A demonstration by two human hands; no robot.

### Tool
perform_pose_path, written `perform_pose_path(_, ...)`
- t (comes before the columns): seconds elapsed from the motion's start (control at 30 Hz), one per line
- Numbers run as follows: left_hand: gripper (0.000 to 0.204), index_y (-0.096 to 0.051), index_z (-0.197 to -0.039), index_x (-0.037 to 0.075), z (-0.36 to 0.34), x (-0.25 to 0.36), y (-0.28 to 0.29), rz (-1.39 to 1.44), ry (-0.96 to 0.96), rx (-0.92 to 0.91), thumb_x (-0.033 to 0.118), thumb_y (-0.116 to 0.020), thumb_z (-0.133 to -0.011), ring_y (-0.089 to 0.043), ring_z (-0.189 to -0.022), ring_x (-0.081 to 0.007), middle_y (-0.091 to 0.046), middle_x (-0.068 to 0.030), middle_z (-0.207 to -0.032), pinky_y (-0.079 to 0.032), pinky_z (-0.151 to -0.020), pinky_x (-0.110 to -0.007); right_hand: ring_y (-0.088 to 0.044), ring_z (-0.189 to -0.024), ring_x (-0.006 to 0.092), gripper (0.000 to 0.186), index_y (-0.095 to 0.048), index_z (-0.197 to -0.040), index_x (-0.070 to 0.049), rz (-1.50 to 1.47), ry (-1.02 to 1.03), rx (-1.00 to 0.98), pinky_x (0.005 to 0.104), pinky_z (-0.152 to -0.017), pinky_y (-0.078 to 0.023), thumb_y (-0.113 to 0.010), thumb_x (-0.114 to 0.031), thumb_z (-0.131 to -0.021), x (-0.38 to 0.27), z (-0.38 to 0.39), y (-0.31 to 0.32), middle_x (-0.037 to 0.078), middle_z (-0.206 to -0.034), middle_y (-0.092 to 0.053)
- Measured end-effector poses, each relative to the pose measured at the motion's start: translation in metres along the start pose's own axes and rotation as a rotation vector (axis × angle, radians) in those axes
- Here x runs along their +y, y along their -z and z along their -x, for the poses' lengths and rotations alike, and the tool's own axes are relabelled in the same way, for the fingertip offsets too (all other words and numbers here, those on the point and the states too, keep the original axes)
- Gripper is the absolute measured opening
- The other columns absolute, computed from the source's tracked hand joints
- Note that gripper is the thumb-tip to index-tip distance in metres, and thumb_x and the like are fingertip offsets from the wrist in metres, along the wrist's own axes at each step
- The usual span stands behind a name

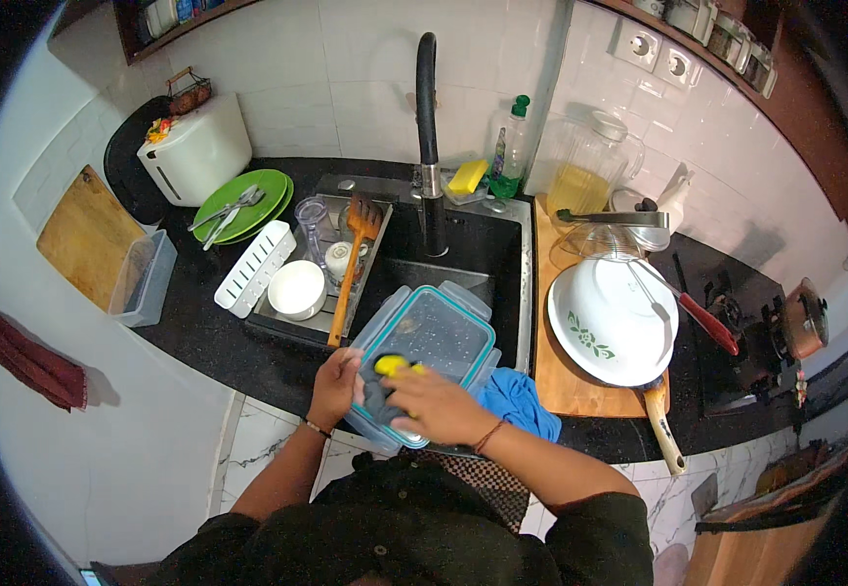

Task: The person is drying various kitchen utensils and containers such as a spoon, cup, glass, and spatula with a blue cloth.

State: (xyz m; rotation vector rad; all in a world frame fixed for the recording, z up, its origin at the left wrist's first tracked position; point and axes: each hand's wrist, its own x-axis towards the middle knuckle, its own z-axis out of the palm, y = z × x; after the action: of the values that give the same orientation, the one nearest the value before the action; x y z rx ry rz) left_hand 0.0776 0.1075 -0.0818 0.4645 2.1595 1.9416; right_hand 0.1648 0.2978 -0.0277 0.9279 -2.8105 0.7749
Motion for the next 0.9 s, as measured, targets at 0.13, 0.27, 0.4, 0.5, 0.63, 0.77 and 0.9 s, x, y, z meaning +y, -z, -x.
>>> perform_pose_path(0.13,0.023,-0.052,-0.103,0.001,0.002,0.012,-0.002,0.097,0.133,-0.032,0.020,-0.049,-0.091,-0.053,-0.042,-0.0124,-0.055,-0.0067,-0.058,-0.043,-0.041,-0.023,-0.041,-0.120,0.0311,0.032,-0.055,-0.103,-0.007,0.250,-0.244,0.136,0.0458,-0.099,-0.033,-0.062,-0.025,-0.078,0.035,-0.003,0.013,0.012,-0.122,-0.049)
perform_pose_path(0.27,0.021,-0.052,-0.102,-0.001,0.001,0.014,0.000,0.057,0.161,-0.061,0.016,-0.047,-0.091,-0.054,-0.046,-0.0115,-0.056,-0.0070,-0.061,-0.044,-0.044,-0.023,-0.044,-0.116,0.0315,0.033,-0.055,-0.103,-0.006,0.114,-0.335,0.343,0.0442,-0.096,-0.036,-0.063,-0.021,-0.076,0.038,-0.027,-0.003,0.013,-0.118,-0.051)
perform_pose_path(0.4,0.018,-0.052,-0.096,-0.002,0.005,-0.003,-0.003,0.234,0.002,0.040,0.013,-0.047,-0.087,-0.058,-0.053,-0.0158,-0.057,-0.0088,-0.063,-0.045,-0.044,-0.026,-0.048,-0.109,0.0313,0.033,-0.054,-0.103,-0.004,0.247,0.067,0.329,0.0415,-0.094,-0.038,-0.064,-0.016,-0.074,0.004,-0.058,-0.013,0.014,-0.113,-0.053)
perform_pose_path(0.5,0.017,-0.053,-0.093,-0.001,0.003,0.017,0.000,-0.001,0.054,-0.034,0.014,-0.047,-0.088,-0.057,-0.051,-0.0155,-0.057,-0.0080,-0.062,-0.044,-0.044,-0.026,-0.049,-0.105,0.0326,0.034,-0.054,-0.103,-0.003,0.180,0.033,0.325,0.0416,-0.093,-0.038,-0.064,-0.014,-0.072,0.038,-0.063,-0.002,0.014,-0.111,-0.053)
perform_pose_path(0.63,0.016,-0.054,-0.089,-0.001,0.003,0.014,0.001,-0.024,0.121,-0.031,0.014,-0.047,-0.088,-0.056,-0.052,-0.0127,-0.056,-0.0071,-0.060,-0.045,-0.046,-0.026,-0.050,-0.105,0.0329,0.030,-0.055,-0.100,-0.003,0.188,-0.306,0.540,0.0417,-0.090,-0.040,-0.064,-0.009,-0.072,0.065,-0.065,0.004,0.013,-0.114,-0.052)
perform_pose_path(0.77,0.017,-0.054,-0.088,-0.001,0.004,0.014,0.003,0.019,0.179,-0.016,0.015,-0.046,-0.089,-0.055,-0.048,-0.0134,-0.056,-0.0069,-0.060,-0.044,-0.046,-0.026,-0.046,-0.113,0.0340,0.041,-0.053,-0.111,-0.006,0.176,-0.053,0.305,0.0414,-0.096,-0.038,-0.065,-0.013,-0.073,0.033,-0.058,-0.008,0.015,-0.122,-0.047)
perform_pose_path(0.9,0.017,-0.053,-0.090,-0.001,0.006,0.018,-0.002,-0.015,0.116,0.014,0.014,-0.045,-0.090,-0.055,-0.046,-0.0141,-0.056,-0.0077,-0.059,-0.044,-0.045,-0.026,-0.042,-0.119,0.0330,0.045,-0.051,-0.116,-0.008,0.196,-0.223,0.240,0.0422,-0.100,-0.035,-0.065,-0.012,-0.073,0.058,-0.050,0.016,0.015,-0.127,-0.044)
